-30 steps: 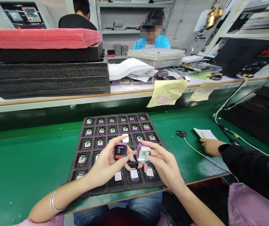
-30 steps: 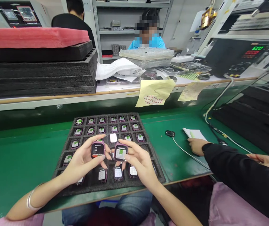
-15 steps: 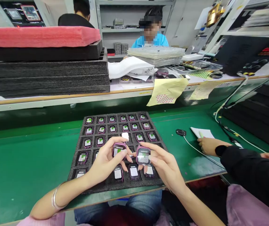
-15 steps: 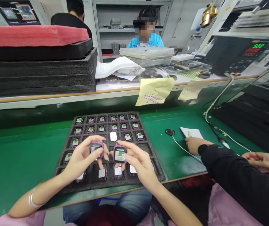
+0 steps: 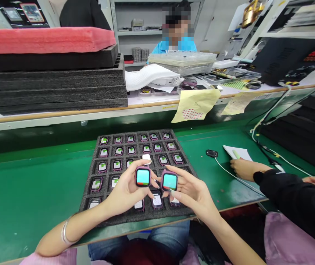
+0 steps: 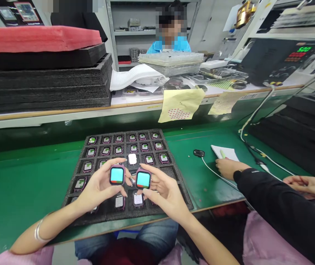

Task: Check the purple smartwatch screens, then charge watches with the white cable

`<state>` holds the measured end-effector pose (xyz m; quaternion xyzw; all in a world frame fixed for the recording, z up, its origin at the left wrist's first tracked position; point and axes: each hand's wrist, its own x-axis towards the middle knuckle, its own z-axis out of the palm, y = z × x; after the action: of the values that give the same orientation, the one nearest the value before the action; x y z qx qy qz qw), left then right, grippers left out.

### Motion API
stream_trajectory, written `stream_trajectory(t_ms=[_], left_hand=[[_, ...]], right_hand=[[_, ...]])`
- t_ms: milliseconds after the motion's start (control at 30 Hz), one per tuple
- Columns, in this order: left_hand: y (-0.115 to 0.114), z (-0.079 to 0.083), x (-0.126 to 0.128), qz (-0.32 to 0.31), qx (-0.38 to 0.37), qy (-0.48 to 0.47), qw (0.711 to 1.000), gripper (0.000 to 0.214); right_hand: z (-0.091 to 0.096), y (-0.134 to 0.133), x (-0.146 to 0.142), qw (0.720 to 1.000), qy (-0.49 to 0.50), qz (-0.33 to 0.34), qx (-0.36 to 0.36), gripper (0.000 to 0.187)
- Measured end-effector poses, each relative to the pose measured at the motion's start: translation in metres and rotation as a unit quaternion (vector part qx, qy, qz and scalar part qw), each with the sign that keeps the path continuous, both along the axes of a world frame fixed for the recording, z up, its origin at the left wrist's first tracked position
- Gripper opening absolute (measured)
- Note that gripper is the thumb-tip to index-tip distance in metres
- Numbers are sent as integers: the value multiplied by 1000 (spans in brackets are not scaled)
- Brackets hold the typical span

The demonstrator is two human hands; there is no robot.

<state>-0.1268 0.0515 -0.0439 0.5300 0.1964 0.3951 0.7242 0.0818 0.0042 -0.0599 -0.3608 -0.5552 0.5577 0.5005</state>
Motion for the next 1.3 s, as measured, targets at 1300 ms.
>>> stream_trajectory(t_ms=[1300], left_hand=[[16,-67,75,-44,522,491,696,31]], right_hand=[[-37,-42,108,850,-524,-34,43,27]])
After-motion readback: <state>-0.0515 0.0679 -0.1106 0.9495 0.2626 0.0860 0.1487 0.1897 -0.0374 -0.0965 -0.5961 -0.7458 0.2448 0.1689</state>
